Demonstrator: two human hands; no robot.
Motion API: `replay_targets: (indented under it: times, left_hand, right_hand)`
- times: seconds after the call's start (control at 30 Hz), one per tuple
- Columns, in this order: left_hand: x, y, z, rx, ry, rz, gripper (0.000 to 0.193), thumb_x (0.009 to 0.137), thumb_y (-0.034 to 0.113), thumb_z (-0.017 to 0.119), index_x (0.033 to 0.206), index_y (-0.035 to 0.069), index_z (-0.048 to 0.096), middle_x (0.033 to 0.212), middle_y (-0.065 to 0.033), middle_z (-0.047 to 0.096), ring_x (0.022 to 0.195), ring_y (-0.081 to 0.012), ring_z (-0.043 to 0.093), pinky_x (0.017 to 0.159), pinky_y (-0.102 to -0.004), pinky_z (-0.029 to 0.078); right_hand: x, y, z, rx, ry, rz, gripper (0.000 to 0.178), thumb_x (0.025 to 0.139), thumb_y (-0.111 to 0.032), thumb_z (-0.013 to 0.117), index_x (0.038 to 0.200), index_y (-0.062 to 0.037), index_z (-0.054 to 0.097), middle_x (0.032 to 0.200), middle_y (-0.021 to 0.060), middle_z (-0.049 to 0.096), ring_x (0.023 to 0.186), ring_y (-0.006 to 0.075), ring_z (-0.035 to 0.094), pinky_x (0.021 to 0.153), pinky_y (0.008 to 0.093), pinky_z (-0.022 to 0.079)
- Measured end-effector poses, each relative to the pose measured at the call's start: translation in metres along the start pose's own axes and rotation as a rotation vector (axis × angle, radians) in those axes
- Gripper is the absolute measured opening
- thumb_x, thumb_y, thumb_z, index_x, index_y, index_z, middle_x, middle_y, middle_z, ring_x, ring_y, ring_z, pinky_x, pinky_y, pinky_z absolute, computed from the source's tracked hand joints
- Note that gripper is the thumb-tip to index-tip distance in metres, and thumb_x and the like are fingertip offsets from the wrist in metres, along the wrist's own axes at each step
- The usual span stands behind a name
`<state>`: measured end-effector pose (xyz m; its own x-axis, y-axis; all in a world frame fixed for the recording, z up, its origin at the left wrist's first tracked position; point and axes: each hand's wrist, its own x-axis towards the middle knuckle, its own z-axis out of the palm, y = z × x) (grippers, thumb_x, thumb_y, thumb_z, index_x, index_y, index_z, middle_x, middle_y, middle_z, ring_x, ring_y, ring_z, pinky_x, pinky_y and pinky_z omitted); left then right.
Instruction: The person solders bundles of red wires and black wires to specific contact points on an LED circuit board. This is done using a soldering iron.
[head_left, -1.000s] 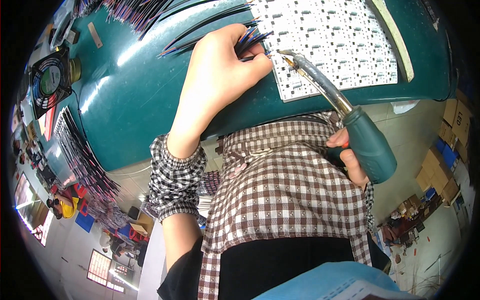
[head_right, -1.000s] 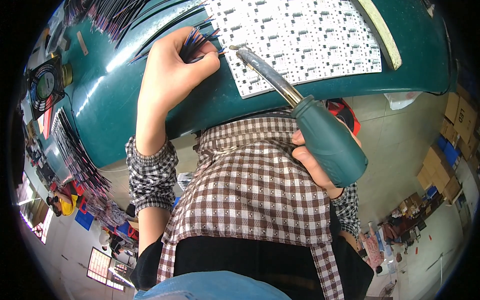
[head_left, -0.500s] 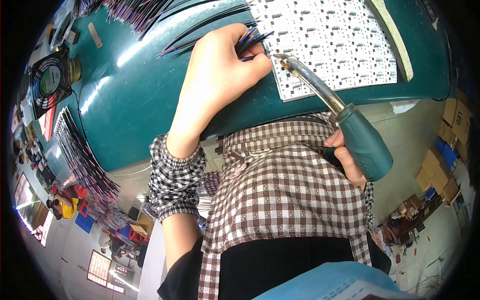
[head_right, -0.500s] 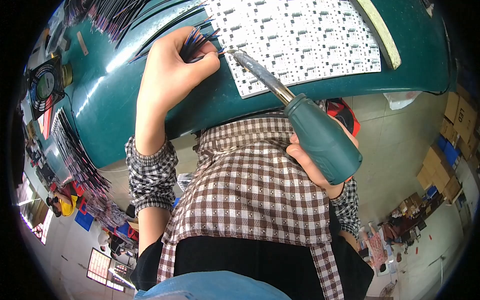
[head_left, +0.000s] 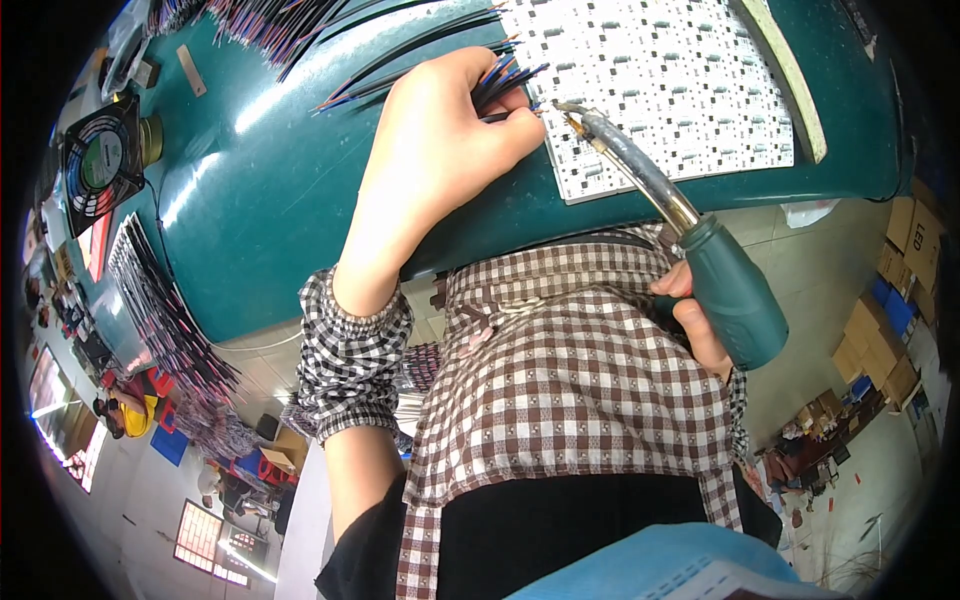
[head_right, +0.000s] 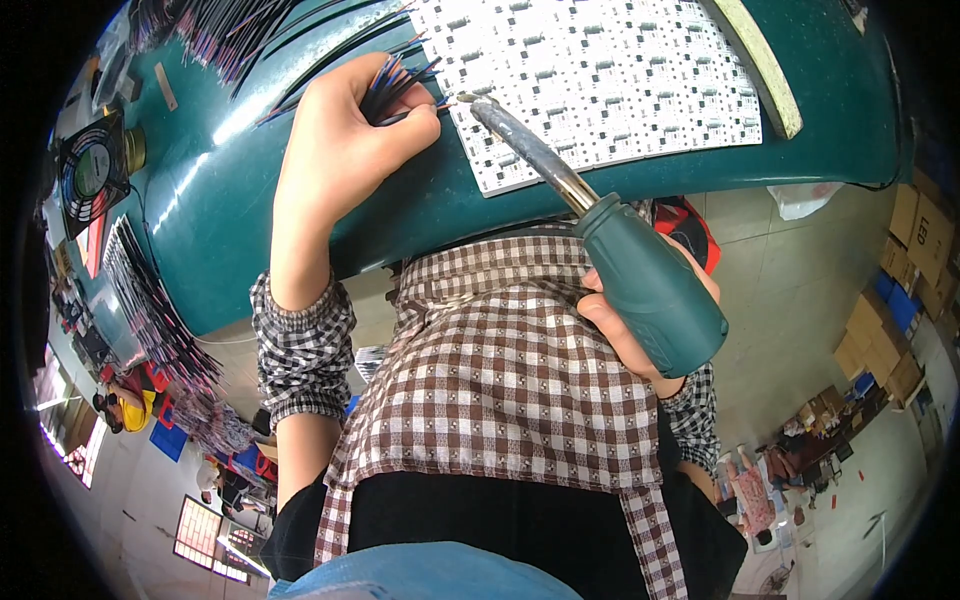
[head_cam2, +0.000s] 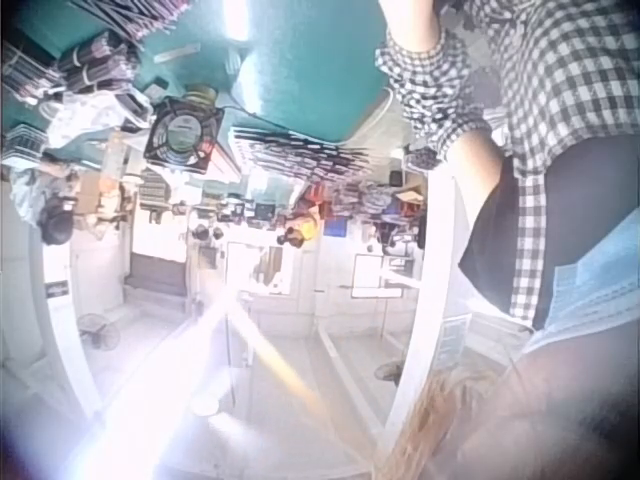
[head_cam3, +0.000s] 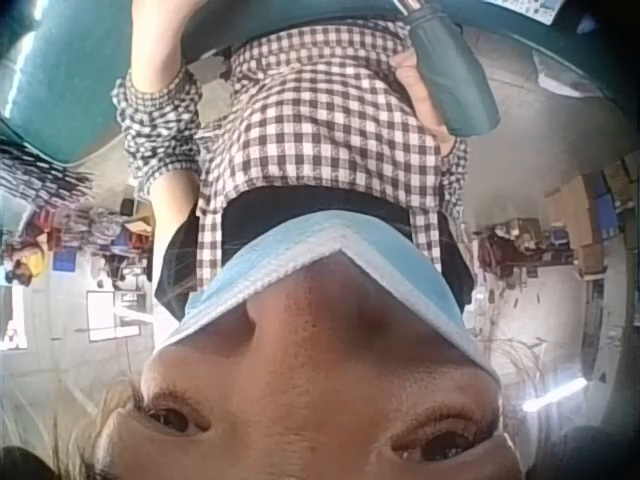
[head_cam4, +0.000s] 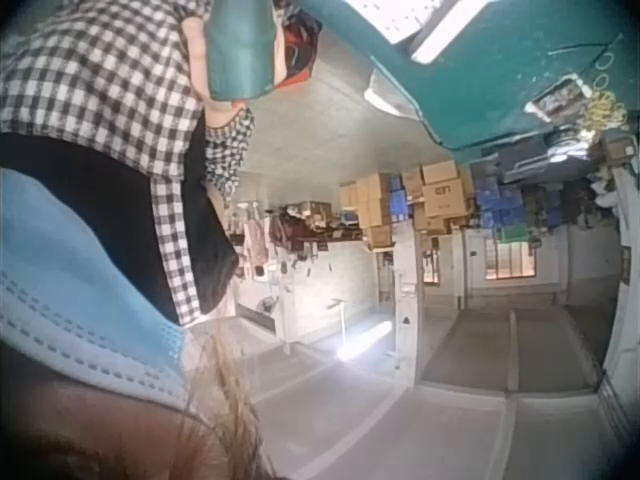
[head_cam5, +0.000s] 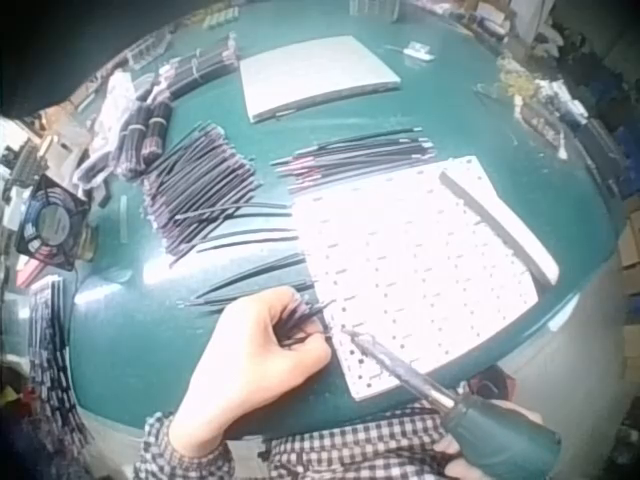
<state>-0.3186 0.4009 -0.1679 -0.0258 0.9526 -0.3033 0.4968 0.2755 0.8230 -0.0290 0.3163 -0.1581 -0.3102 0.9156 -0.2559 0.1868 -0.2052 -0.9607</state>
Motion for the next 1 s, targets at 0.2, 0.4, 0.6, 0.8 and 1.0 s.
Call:
replay_targets:
  times: [0.2,0.4,0.6,0.8,1.0]
  left_hand:
    - [-0.002,0.002,-0.003,0.0,-0.005,-0.017,0.013,0.071,0.01,0.066,0.073,-0.001,0.061,0.064,0.0009,0.056,0.062,-0.0043,0.049,0.058,-0.0216,0.041]
    - [-0.019,-0.005,-0.009,-0.131,-0.028,0.011,0.015,0.087,0.014,0.063,0.089,-0.001,0.061,0.075,-0.0001,0.061,0.066,-0.0049,0.051,0.06,-0.0214,0.042]
    - [-0.032,-0.029,-0.018,0.053,0.362,0.525,0.014,0.098,0.003,0.049,0.107,-0.003,0.057,0.098,-0.0075,0.064,0.071,-0.0089,0.053,0.064,-0.0197,0.043]
    - [-0.066,0.003,-0.002,-0.33,0.122,0.015,0.011,0.087,0.0,0.063,0.097,-0.004,0.066,0.09,-0.0075,0.068,0.072,-0.0065,0.059,0.065,-0.0185,0.046]
    - [-0.053,-0.027,0.015,-0.291,0.187,-0.171,0.015,0.075,0.011,0.066,0.077,-0.003,0.061,0.067,-0.005,0.061,0.062,-0.0072,0.052,0.059,-0.0239,0.044]
  right_hand:
    - [-0.001,0.001,0.001,0.029,0.001,-0.033,0.053,0.072,-0.002,0.081,0.117,0.0081,0.054,0.086,0.0109,0.068,0.08,0.0181,0.068,0.074,0.0311,0.057]
    - [0.004,-0.027,0.008,0.02,-0.042,-0.032,0.032,0.082,-0.014,0.07,0.104,0.0053,0.055,0.086,0.0128,0.061,0.08,0.0205,0.062,0.075,0.0342,0.054]
    - [0.009,-0.036,0.014,0.076,0.009,-0.036,0.04,0.09,-0.031,0.06,0.099,0.0074,0.054,0.086,0.0163,0.057,0.077,0.0217,0.059,0.07,0.0337,0.054]
    - [-0.002,-0.028,0.018,0.108,0.035,0.019,0.053,0.087,-0.035,0.066,0.117,0.0065,0.053,0.106,0.0167,0.06,0.098,0.0267,0.061,0.075,0.0331,0.055]
    - [-0.008,-0.025,0.022,0.207,0.007,0.134,0.06,0.083,-0.027,0.076,0.128,0.0023,0.05,0.117,0.0134,0.06,0.111,0.0275,0.06,0.083,0.0338,0.055]
